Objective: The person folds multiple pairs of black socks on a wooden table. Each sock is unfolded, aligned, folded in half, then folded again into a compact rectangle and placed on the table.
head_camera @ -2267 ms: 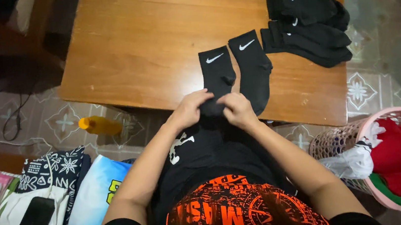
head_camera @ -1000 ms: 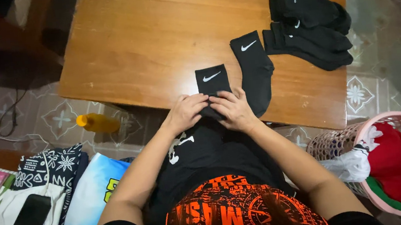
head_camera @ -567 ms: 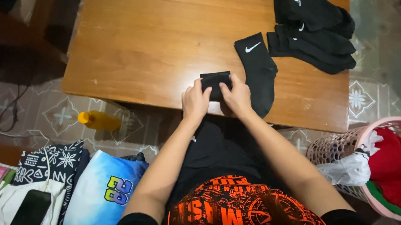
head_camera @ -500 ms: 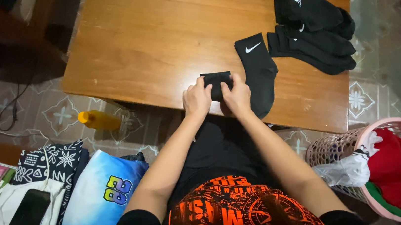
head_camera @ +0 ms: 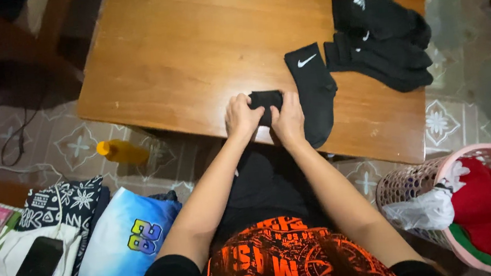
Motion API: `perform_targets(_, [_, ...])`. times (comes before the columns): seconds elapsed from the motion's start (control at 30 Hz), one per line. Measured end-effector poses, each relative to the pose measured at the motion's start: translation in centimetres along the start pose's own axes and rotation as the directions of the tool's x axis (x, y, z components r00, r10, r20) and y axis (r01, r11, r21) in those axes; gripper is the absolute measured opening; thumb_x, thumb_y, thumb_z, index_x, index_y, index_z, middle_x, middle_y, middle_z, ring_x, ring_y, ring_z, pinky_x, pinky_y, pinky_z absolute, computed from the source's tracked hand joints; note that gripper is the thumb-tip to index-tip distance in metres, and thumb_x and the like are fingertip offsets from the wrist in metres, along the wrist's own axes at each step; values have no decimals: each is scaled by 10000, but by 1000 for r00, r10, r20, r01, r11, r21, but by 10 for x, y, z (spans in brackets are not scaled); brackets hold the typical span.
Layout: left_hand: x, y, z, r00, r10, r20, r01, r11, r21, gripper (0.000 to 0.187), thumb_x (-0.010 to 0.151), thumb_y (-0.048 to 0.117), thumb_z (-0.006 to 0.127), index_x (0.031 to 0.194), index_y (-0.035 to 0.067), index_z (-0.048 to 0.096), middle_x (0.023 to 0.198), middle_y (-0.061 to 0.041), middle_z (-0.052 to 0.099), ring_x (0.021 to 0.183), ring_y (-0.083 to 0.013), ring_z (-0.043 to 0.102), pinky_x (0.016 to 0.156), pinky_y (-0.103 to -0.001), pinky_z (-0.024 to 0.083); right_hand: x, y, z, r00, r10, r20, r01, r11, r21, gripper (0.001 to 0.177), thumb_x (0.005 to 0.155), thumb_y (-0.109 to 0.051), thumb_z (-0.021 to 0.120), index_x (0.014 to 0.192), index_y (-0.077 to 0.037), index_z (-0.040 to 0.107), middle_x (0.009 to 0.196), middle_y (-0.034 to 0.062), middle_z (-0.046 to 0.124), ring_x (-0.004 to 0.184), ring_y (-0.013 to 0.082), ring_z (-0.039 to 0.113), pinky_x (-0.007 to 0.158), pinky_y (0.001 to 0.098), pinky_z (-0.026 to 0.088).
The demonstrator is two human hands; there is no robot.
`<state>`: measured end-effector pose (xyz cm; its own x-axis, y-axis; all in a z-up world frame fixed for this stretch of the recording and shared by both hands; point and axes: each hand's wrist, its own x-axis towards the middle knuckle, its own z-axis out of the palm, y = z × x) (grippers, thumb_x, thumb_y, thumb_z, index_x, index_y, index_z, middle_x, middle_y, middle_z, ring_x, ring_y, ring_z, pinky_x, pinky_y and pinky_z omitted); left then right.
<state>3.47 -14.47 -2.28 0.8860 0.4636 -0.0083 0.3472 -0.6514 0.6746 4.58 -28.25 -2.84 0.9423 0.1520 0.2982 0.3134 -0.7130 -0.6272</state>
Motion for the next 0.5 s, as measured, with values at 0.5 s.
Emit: perform_targets(0.5, [1, -25, -10, 930, 349, 116, -153, 654, -741, 319, 861, -1, 711, 1177, 39, 723, 1019, -84, 768, 911, -119, 691, 827, -273, 577, 28, -33, -89, 813, -579, -67, 581, 814, 18, 388, 721, -88, 843, 1077, -92, 689, 1096, 64, 669, 1153, 292, 608, 1030, 449, 421])
